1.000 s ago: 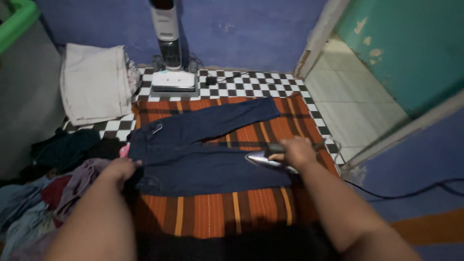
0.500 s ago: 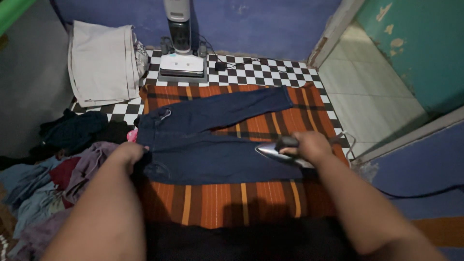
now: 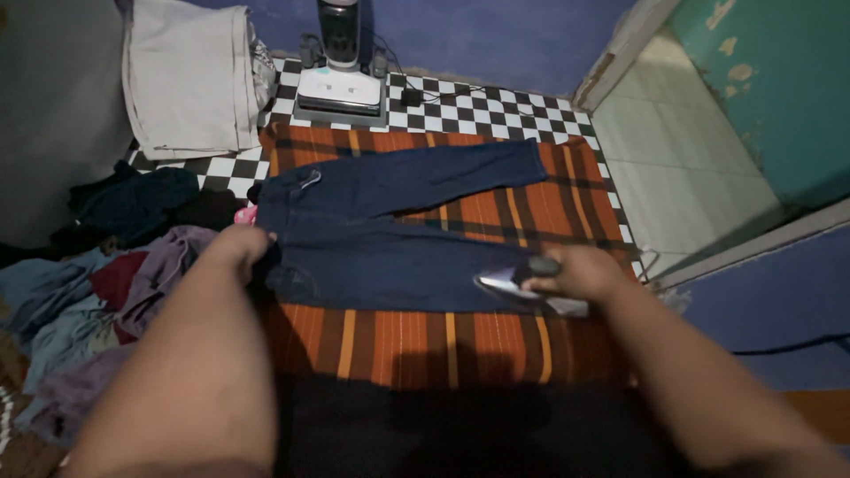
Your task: The person is ironing and folding a pair of jeans on a mat on the floor.
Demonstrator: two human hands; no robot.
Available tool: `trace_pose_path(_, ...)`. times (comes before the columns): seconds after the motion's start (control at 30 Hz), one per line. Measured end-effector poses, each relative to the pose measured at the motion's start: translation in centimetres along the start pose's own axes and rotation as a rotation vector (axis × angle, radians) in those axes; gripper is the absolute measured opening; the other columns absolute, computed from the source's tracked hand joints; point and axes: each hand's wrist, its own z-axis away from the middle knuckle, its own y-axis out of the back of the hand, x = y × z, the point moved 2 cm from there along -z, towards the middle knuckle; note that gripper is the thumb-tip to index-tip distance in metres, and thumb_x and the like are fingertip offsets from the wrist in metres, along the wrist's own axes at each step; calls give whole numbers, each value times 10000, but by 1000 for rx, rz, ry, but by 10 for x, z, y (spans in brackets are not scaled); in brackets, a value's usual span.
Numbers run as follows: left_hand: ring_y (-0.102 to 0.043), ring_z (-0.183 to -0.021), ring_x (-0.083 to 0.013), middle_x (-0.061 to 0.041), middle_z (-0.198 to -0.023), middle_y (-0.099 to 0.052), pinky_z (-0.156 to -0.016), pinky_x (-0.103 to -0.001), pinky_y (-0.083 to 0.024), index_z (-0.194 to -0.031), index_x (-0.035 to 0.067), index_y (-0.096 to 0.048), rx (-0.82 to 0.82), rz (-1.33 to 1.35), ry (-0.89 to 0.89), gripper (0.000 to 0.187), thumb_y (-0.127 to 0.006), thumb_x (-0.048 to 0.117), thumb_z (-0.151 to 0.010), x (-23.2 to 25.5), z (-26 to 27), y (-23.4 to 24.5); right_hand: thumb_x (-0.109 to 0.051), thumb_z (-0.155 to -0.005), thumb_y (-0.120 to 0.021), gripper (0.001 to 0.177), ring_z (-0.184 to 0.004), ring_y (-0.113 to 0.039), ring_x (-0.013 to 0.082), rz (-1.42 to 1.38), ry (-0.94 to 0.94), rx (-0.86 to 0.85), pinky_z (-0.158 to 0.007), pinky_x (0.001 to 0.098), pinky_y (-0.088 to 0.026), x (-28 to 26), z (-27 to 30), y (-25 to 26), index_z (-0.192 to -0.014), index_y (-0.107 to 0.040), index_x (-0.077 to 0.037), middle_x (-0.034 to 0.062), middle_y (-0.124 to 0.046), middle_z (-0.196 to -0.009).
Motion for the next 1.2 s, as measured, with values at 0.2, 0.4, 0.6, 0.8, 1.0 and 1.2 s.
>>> trace_pose_path(0.2,-484,-1399,-421,-282,-1534,-490,-1133,-556,-392,-1471,-4,-516,-2,-117,16,613,-677,347,-994,10,7,-1,-665,-740,-648,575,-909,-797,173,-56,-124,-149,-839,376,-613,5,16,-16,-1186,-730,-311,-3,-815,-1021)
trace_pose_path(0.4,-572,-1307,-243,-138,-1384,-627,-1116,-341,-417,-1445,126,-567,51,-951,-416,472,-466,431,-1099,36,25,1,-795,-744,-660,711,-991,-748,242,101,-50,62,-883,399,-582,-27,10,9,-1168,-725,-227,76,-787,-1061)
trace_pose_path(0.6,-654,-1203,-325,-163,-1306,-682,-999,-412,-506,-1346,19,-608,315,-151,-385,579,-773,331,-886,22,2,-1,-800,-735,-611,774,-978,-756,279,-48,-173,88,-865,439,-582,-46,-7,15,-1273,-664,-245,101,-782,-1071)
trace_pose_path(0.8,-671,-1155,-365,-189,-1269,-698,-984,-448,-513,-1303,8,-637,271,-378,-301,559,-693,442,-954,19,1,0,-816,-740,-616,766,-970,-728,235,74,-61,87,-825,408,-563,-68,-12,14,-1258,-674,-255,68,-762,-1018)
trace_pose_path(1.0,-660,-1195,-326,-181,-1345,-653,-1023,-402,-498,-1348,28,-636,140,-814,-375,693,-586,620,-992,6,-63,-8,-781,-800,-577,642,-851,-723,160,110,-51,-9,-702,352,-574,-111,-8,31,-1154,-675,-254,12,-740,-919)
trace_pose_path(1.2,-637,-1259,-316,-135,-1420,-641,-1066,-418,-483,-1400,70,-625,244,-553,-300,686,-662,566,-929,5,-79,-13,-754,-820,-608,622,-871,-703,175,46,-18,64,-780,376,-552,-149,-8,38,-1122,-700,-217,14,-728,-921)
